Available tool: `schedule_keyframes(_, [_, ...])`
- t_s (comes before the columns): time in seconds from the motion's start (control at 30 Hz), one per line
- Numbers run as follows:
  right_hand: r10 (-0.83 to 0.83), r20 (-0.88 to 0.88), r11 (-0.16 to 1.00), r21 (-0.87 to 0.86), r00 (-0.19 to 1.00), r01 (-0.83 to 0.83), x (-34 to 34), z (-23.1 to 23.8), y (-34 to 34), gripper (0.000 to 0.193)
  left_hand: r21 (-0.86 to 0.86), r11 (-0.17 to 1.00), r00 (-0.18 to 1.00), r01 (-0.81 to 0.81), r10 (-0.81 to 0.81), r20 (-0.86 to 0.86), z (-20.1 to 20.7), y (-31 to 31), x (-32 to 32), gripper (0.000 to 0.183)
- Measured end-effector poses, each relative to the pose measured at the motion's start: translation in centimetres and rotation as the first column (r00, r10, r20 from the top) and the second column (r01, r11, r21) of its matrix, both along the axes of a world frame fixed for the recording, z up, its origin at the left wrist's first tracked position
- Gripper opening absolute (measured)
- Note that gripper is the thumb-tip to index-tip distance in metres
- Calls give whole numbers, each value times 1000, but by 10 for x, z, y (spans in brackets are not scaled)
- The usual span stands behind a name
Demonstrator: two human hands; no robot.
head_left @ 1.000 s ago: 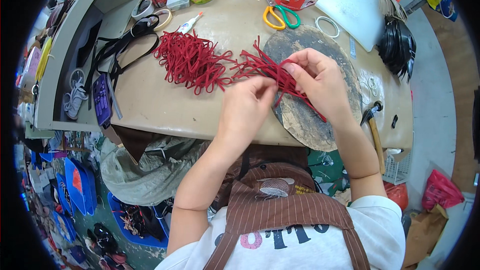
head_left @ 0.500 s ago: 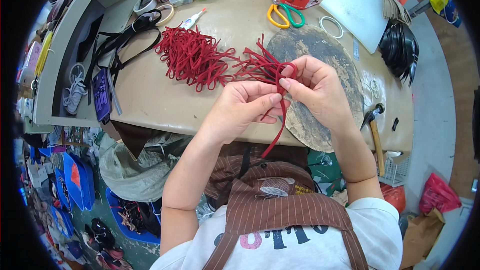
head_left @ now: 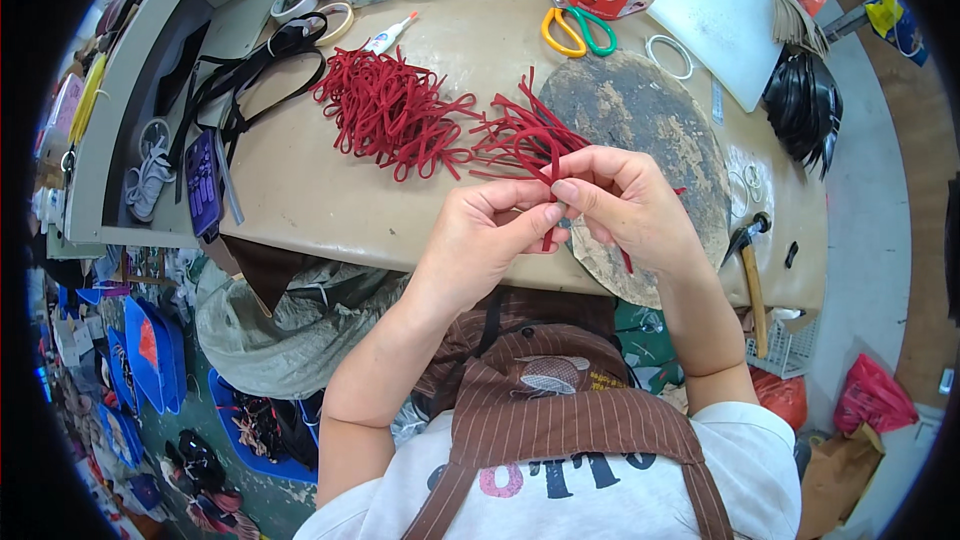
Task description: Knotting or grouping red laces at a manufacturing workbench.
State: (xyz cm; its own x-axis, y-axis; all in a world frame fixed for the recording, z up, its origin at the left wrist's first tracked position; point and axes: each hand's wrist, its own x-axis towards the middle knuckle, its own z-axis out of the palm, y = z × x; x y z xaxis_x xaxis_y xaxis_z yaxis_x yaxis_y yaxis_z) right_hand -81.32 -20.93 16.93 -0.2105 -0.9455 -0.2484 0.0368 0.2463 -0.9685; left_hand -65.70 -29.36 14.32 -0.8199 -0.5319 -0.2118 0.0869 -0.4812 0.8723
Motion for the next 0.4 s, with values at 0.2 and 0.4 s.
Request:
schedule_keyframes(0.2, [-62, 28, 995, -80, 998, 64, 5, -4, -2, 17, -59, 983, 983, -175, 170, -74, -5, 1, -2, 16])
schedule_keyframes(0.4, [-28, 109, 999, -36, 994, 32, 5, -1, 3, 18, 130, 969, 968, -212, 226, -109, -5, -7, 2, 23])
